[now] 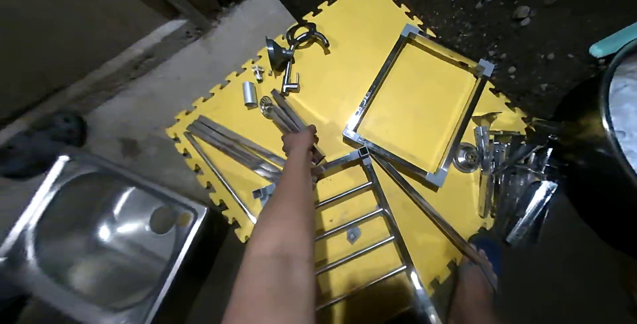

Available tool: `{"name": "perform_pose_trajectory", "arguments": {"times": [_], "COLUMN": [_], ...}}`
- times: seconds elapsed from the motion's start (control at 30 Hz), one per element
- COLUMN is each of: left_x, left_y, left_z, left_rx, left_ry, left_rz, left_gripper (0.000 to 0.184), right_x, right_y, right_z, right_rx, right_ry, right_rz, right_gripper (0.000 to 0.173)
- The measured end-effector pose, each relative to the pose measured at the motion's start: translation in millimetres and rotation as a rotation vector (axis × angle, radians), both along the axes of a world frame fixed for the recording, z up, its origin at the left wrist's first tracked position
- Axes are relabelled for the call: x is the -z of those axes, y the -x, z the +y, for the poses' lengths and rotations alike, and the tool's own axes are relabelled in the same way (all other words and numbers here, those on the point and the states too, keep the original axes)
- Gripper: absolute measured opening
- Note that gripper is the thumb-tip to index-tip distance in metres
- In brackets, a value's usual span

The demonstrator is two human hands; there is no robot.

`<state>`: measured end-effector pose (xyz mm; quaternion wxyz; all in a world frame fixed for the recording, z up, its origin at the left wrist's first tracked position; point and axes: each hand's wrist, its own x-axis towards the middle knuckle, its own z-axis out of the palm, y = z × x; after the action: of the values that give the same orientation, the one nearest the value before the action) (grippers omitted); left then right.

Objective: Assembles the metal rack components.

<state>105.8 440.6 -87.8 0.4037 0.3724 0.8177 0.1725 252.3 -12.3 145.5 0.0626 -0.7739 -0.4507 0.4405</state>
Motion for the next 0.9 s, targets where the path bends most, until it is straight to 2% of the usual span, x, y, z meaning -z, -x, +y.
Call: {"name": "perform_pose_trajectory", "arguments": {"times": [0.1, 0.13, 0.2, 0.27, 0.3, 0.37, 0.43, 0.47, 0.5, 0.53, 0.57, 0.6, 0.67, 0.73, 0.77, 0.83, 0.9], "left_x": [-32.2, -49.3, -82.3, -116.0, -135.0, -177.7, -225.0, -247.3, -264.0, -276.6, -286.3, -293.4, -300.4, -311.9, -322.2, -345.5, -355.1], "left_y": [8.0, 9.7, 14.9, 22.3, 27.5, 38.5, 51.5, 59.3, 69.2, 80.5, 92.7, 106.9, 142.8, 181.3, 201.1, 233.9, 249.4], "left_z": [-11.7, -21.1, -49.1, -94.4, -123.2, -192.0, -265.2, -297.3, -325.0, -347.2, -363.9, -375.4, -387.8, -390.1, -390.9, -394.2, -400.2], "left_rx": [0.003, 0.022, 0.134, 0.360, 0.524, 0.866, 1.163, 1.266, 1.333, 1.371, 1.378, 1.373, 1.364, 1.289, 1.226, 1.107, 1.019], "left_ry": [-0.112, -0.141, -0.156, -0.169, -0.175, -0.164, -0.110, -0.053, -0.004, 0.034, 0.043, 0.005, -0.262, -0.524, -0.567, -0.497, -0.382], "left_rz": [-0.212, -0.282, -0.409, -0.472, -0.489, -0.495, -0.471, -0.480, -0.514, -0.546, -0.544, -0.510, -0.360, -0.099, 0.032, 0.213, 0.286], "left_gripper": [0.096, 0.089, 0.078, 0.077, 0.080, 0.088, 0.088, 0.085, 0.085, 0.086, 0.087, 0.087, 0.082, 0.074, 0.075, 0.079, 0.079], "right_x": [14.5, 10.2, -34.3, -72.1, -84.7, -99.4, -106.1, -110.6, -115.4, -119.6, -123.3, -128.8, -144.4, -166.6, -177.1, -190.4, -186.2], "right_y": [4.1, 6.3, 8.2, 5.9, 0.7, -12.7, -26.7, -32.3, -36.2, -38.9, -40.6, -40.4, -33.9, -31.0, -33.6, -42.8, -50.8], "right_z": [-19.2, -22.9, -16.8, -15.9, -13.9, -10.1, -5.5, -4.1, -5.1, -8.0, -11.4, -14.4, -17.2, -12.4, -6.2, 17.1, 48.2], "right_rx": [0.036, 0.024, -0.104, -0.200, -0.156, 0.108, 0.405, 0.510, 0.568, 0.566, 0.488, 0.353, 0.097, -0.091, -0.139, -0.165, -0.144], "right_ry": [-0.001, -0.008, -0.045, -0.182, -0.266, -0.442, -0.536, -0.541, -0.525, -0.489, -0.447, -0.400, -0.396, -0.510, -0.577, -0.701, -0.734], "right_rz": [-0.004, 0.000, 0.025, -0.055, -0.094, -0.095, 0.049, 0.171, 0.322, 0.458, 0.539, 0.563, 0.512, 0.212, 0.025, -0.252, -0.360], "right_gripper": [0.107, 0.102, 0.079, 0.062, 0.065, 0.087, 0.108, 0.107, 0.095, 0.075, 0.053, 0.040, 0.026, 0.023, 0.025, 0.021, 0.019]}}
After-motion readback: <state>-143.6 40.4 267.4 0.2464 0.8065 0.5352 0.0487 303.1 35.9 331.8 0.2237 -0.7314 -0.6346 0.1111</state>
